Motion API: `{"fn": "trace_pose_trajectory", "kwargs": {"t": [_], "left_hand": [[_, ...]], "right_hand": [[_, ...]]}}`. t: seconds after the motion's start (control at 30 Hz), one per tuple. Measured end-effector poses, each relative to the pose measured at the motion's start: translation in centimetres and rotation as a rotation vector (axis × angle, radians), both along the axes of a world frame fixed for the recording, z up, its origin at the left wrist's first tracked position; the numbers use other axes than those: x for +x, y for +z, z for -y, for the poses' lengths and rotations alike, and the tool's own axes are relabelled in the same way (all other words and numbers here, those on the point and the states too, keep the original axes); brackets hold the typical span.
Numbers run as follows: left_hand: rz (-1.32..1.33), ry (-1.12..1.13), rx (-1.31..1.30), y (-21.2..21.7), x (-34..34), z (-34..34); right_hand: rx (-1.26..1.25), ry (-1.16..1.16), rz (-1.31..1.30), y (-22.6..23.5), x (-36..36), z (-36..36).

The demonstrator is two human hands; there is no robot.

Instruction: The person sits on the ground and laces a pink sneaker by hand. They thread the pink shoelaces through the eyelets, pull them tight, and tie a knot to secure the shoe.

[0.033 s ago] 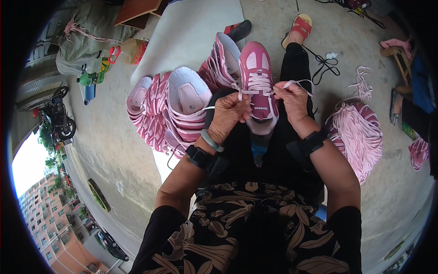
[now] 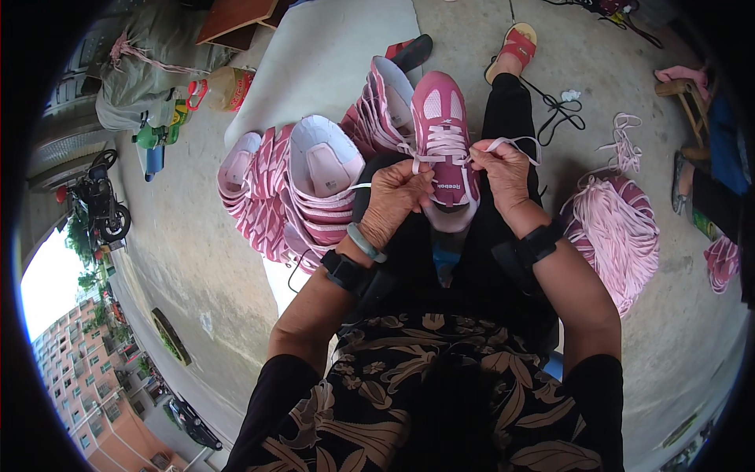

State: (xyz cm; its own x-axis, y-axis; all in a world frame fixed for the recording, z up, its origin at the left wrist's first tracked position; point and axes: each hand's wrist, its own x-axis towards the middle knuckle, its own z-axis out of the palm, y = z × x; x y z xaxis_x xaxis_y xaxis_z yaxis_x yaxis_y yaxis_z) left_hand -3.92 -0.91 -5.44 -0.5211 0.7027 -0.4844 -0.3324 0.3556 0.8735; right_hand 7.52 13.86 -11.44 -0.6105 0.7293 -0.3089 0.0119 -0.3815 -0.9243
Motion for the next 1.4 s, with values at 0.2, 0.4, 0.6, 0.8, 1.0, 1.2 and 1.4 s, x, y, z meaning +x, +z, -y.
{"fn": "trace_pose_trajectory", "kwargs": {"t": [0.2, 0.4, 0.6, 0.8, 1.0, 1.2, 1.4], "left_hand": [[-0.700, -0.306, 0.139, -0.7, 1.3, -1.8], [-0.392, -0.142, -0.006, -0.4, 1.7, -3.7], [-0.210, 0.116, 0.147, -0.6, 1.0, -2.3], [-0.085, 0.230, 0.069, -1.2, -0.3, -0.1], [0.007, 0.276, 0.095, -2.3, -0.4, -0.8], [0.096, 0.298, 0.116, -2.8, -0.5, -1.2], [-0.020, 0.175, 0.164, -4.9, -1.2, -1.7]], "right_hand": [[0.066, -0.002, 0.006, 0.2, 0.3, 0.7], [0.274, 0.045, 0.101, 0.1, 0.8, 1.1], [0.608, 0.211, 0.292, -0.2, 0.2, -0.6], [0.816, 0.370, 0.306, 3.0, 1.1, 0.7], [1.427, 0.607, 0.177, 4.9, -0.5, 1.7], [1.379, 0.613, 0.303, 4.8, -1.3, 1.5], [1.088, 0.464, 0.182, 4.1, -1.7, 1.8]]}}
